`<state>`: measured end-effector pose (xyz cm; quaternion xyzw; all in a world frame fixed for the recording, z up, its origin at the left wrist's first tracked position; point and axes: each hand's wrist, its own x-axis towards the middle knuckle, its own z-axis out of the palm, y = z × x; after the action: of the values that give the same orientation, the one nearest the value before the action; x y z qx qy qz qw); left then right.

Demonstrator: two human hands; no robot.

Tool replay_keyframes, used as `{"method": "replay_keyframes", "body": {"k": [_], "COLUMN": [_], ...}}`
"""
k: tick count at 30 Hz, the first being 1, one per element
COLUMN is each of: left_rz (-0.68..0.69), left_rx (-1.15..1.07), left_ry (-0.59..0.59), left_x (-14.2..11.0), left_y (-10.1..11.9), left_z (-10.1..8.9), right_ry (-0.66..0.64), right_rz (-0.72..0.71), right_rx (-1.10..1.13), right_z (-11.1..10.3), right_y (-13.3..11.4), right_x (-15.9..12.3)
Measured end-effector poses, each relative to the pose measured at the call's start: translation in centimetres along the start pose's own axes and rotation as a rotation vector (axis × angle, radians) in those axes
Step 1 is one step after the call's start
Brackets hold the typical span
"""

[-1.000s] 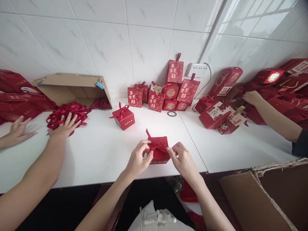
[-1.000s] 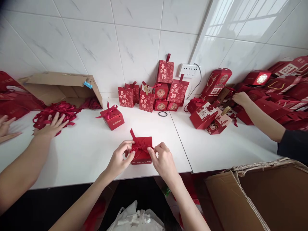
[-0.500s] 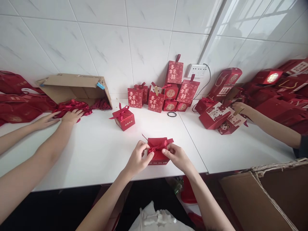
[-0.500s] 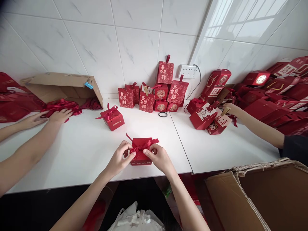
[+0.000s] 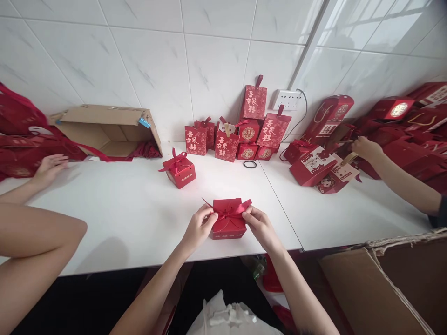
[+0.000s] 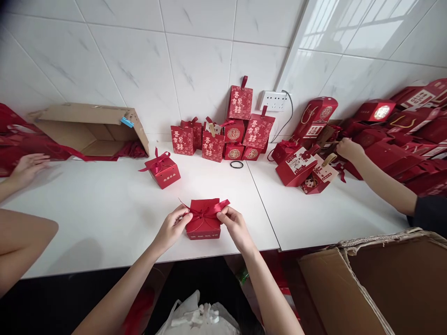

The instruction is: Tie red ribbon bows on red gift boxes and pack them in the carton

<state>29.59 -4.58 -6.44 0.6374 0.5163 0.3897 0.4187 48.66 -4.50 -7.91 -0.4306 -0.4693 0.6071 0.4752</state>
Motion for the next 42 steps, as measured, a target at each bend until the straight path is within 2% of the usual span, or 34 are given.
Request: {"method": "replay_keyframes", "body": {"k": [4, 7, 9, 11, 12, 13, 14, 16, 18, 21, 26, 30, 36, 42], "left_rz": [0.031, 0.066, 0.158, 0.319, 0.404, 0.477, 0.531, 0.573, 0.550, 0.488, 0.480, 0.484, 0.515, 0.534], "left_rx": [0.027, 0.114, 0.224, 0.341, 0.394, 0.446, 0.503, 0.621, 0.715, 0.775, 0.795, 0.804, 0.841, 0.920], "left_ry": [0.042, 0.075, 0.173, 0.284, 0.310, 0.304, 0.272, 0.192, 0.149, 0.163, 0.172, 0.161, 0.174, 0.203], "left_x": [0.0, -0.1, -0.3, -0.4, -0.4, -0.4, -0.4, -0.2, 0.0, 0.2, 0.1, 0.0, 0.0, -0.1], "left_y": [-0.4, -0.5, -0.4, -0.1, 0.1, 0.3, 0.6, 1.0, 1.3, 1.2, 1.1, 1.2, 1.2, 1.2], "left_z": [0.2, 0.3, 0.3, 0.3, 0.4, 0.5, 0.6, 0.8, 1.0, 1.2, 1.4, 1.5, 1.5, 1.9], "right_ry": [-0.023, -0.023, 0.113, 0.286, 0.325, 0.311, 0.250, 0.048, -0.155, -0.337, -0.445, -0.508, -0.537, -0.782], "right_rz": [-0.045, -0.049, -0.099, -0.238, -0.324, -0.400, -0.457, -0.481, -0.422, -0.316, -0.188, -0.147, -0.176, -0.324], "right_rx": [0.062, -0.181, -0.385, -0.538, -0.601, -0.666, -0.732, -0.855, -0.951, -1.003, -0.987, -1.026, -1.070, -1.106], "right_z": [-0.6, -1.6, -2.3, -2.5, -2.3, -1.9, -1.4, 0.1, 1.7, 3.2, 3.9, 4.1, 4.4, 4.8], "right_y": [1.1, 0.2, -1.3, -3.0, -3.8, -4.6, -5.2, -6.0, -6.3, -6.4, -6.8, -6.9, -6.9, -7.7], "right_x": [0.1, -0.2, -0.1, 0.2, 0.6, 1.1, 1.6, 3.0, 4.4, 6.0, 7.2, 7.6, 8.3, 8.9]}}
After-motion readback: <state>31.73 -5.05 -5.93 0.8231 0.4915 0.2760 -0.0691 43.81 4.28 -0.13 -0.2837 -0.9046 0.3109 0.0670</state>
